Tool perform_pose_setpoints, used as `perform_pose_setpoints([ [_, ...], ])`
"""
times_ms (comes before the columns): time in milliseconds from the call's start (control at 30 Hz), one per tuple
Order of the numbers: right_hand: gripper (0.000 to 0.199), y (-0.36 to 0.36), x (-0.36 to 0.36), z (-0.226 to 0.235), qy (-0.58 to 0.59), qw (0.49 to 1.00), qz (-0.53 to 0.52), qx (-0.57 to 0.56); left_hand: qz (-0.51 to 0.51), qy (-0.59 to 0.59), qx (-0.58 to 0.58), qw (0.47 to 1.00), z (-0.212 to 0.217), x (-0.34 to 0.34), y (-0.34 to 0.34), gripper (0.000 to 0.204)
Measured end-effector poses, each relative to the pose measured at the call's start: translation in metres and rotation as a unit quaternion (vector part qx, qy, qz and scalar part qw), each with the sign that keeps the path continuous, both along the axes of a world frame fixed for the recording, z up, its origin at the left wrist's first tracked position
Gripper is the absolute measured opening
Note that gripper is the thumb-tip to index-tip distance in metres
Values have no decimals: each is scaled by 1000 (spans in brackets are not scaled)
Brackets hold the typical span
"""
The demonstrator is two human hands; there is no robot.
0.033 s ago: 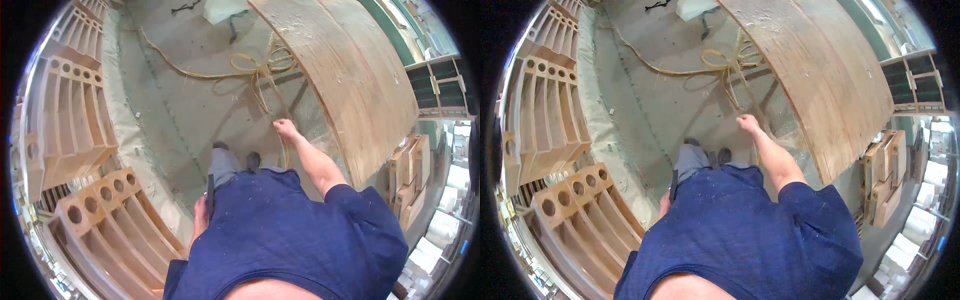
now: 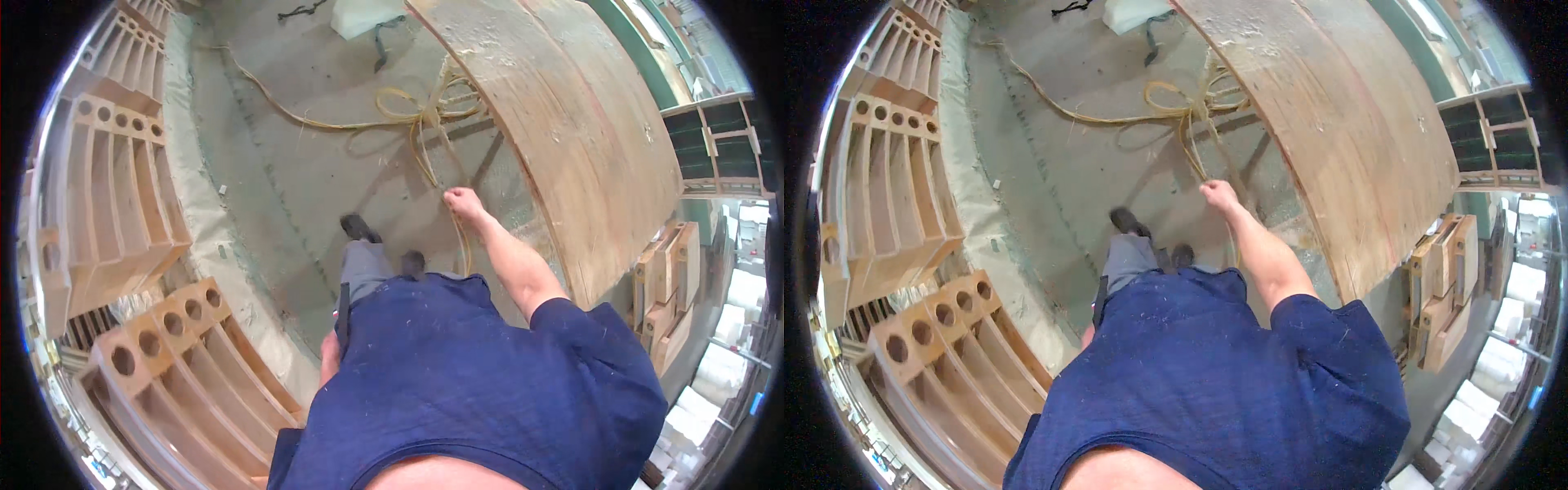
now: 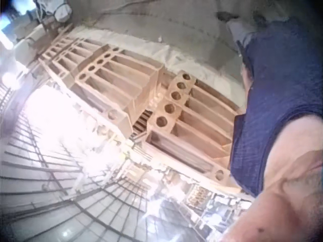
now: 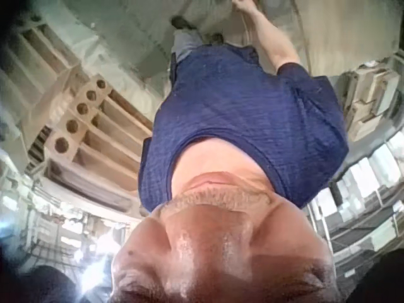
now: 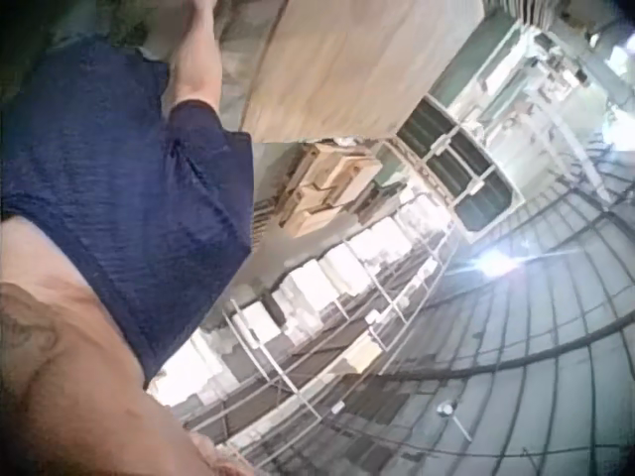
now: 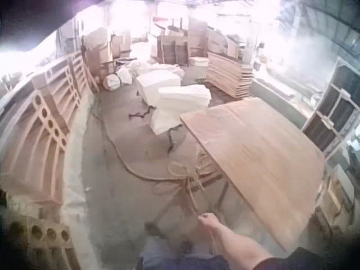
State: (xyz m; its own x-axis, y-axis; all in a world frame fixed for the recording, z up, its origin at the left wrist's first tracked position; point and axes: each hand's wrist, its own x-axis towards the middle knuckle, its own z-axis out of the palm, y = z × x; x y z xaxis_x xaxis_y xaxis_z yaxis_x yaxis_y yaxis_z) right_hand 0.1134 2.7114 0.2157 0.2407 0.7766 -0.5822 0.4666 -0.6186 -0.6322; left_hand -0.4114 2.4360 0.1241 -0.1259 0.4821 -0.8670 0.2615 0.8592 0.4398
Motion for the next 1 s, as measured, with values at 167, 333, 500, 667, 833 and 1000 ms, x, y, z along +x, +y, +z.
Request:
perform_pose_setpoints([
  [167,38,126,-1,-1,38,996,-64,49,-356,155,75,918,-72,-31,79,30],
  [333,38,175,15,18,-11,989,-141,-40,169,-28,-49,984,-22,-48,330,21],
  [500,30,186,38,-27,20,972,-225,-72,284,-117,269,913,112,-26,563,30],
  [667,32,262,29,-20,-19,982,-146,-121,275,-118,218,929,51,-49,547,35],
  [833,40,343,-10,25,67,979,-190,-18,145,-54,-82,984,43,-35,441,30],
  [1000,43,364,-45,43,123,979,-133,-91,242,-23,-45,969,38,-96,473,43],
])
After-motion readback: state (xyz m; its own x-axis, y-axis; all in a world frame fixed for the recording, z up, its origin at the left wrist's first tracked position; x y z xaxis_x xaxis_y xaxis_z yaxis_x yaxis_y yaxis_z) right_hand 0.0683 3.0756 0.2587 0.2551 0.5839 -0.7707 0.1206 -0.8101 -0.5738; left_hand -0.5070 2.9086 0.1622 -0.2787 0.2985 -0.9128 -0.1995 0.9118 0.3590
